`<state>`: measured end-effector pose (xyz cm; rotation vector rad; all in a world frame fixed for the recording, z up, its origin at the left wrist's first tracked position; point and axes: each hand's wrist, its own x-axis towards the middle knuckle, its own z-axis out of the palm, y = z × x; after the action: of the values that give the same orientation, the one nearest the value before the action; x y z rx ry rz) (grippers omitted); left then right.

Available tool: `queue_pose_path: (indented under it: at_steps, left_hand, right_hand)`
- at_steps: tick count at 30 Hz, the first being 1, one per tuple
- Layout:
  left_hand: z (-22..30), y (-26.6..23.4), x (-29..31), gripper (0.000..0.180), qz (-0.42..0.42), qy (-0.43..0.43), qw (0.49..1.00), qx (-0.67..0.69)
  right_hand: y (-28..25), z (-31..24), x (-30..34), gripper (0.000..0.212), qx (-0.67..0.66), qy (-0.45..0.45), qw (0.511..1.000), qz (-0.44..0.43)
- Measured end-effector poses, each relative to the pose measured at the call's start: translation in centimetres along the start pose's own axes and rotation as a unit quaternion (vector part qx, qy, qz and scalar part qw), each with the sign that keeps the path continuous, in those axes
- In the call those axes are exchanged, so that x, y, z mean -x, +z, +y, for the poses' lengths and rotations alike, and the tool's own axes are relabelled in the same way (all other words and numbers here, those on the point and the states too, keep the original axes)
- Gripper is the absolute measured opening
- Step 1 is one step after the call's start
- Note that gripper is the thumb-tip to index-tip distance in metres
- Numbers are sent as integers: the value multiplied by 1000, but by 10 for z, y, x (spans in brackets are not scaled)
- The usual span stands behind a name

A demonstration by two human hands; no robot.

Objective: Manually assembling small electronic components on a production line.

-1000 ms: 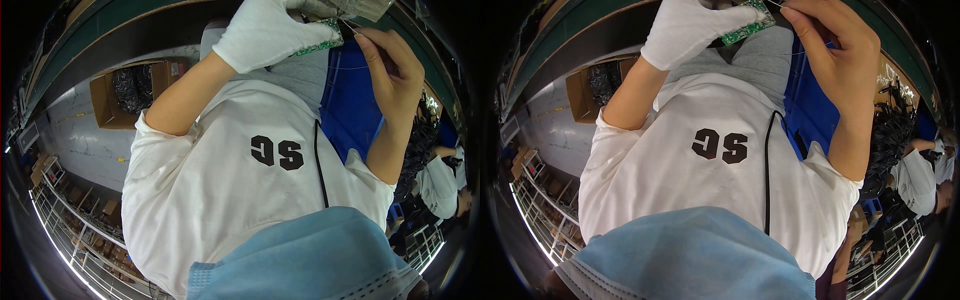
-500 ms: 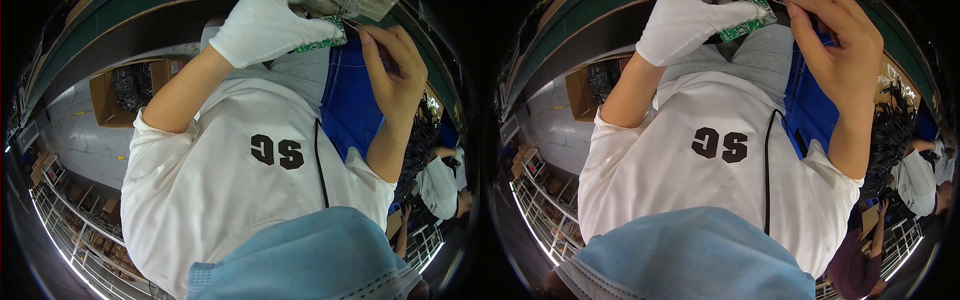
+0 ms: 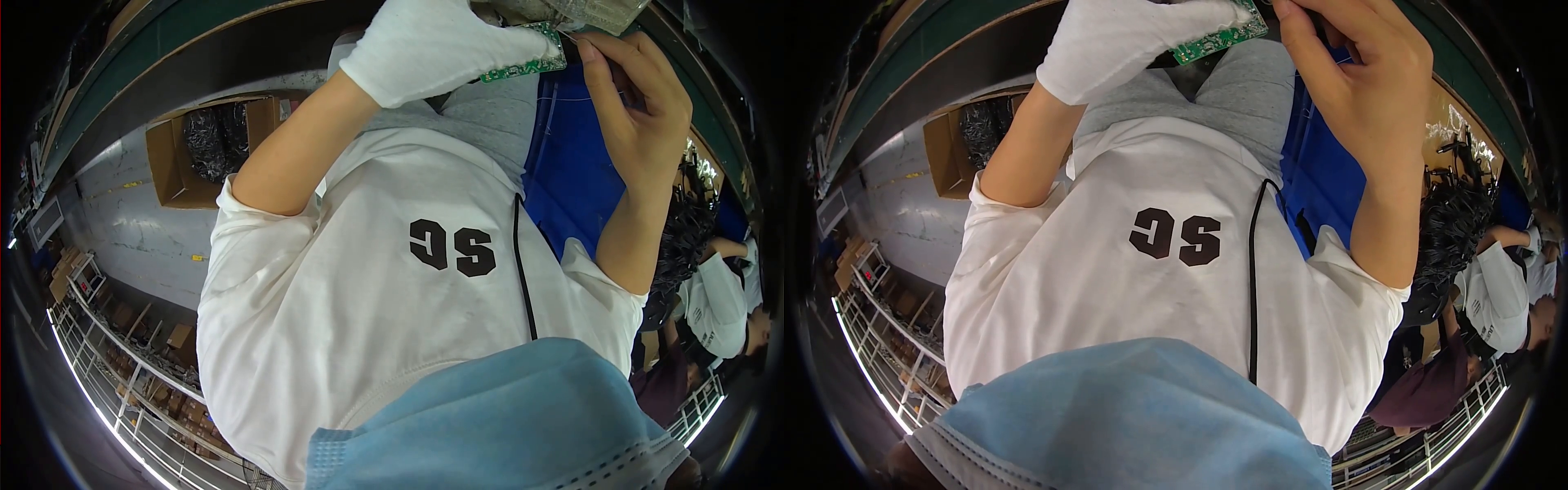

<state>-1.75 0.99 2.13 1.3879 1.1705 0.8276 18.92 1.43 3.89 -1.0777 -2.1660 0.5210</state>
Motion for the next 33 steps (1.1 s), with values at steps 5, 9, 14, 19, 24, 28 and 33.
queue_pose_path:
  at_steps: [5,9,14,19,24,28,33]
  left_hand:
    - [4,2,5,28,22,-30,999,-1]
    - [4,4,5,28,-5,-83,996,30]
    - [-30,11,2,28,-10,34,995,97]
    - [-4,-17,32,25,-11,29,998,-46]
    - [40,-62,47,24,32,37,994,-99]
    - [92,-99,46,32,96,85,984,-121]
    - [136,-179,4,24,-130,283,914,-262]
  right_hand:
    - [3,-5,-1,10,-4,-1,1000,-7]
    - [0,-5,4,10,-94,-6,995,28]
    - [-8,24,24,10,-446,67,891,58]
    - [-10,34,49,12,-525,125,839,-77]
    - [24,35,66,15,-176,215,956,-94]
    - [29,48,76,41,-131,241,956,-100]
    - [31,40,70,66,-402,401,797,-204]
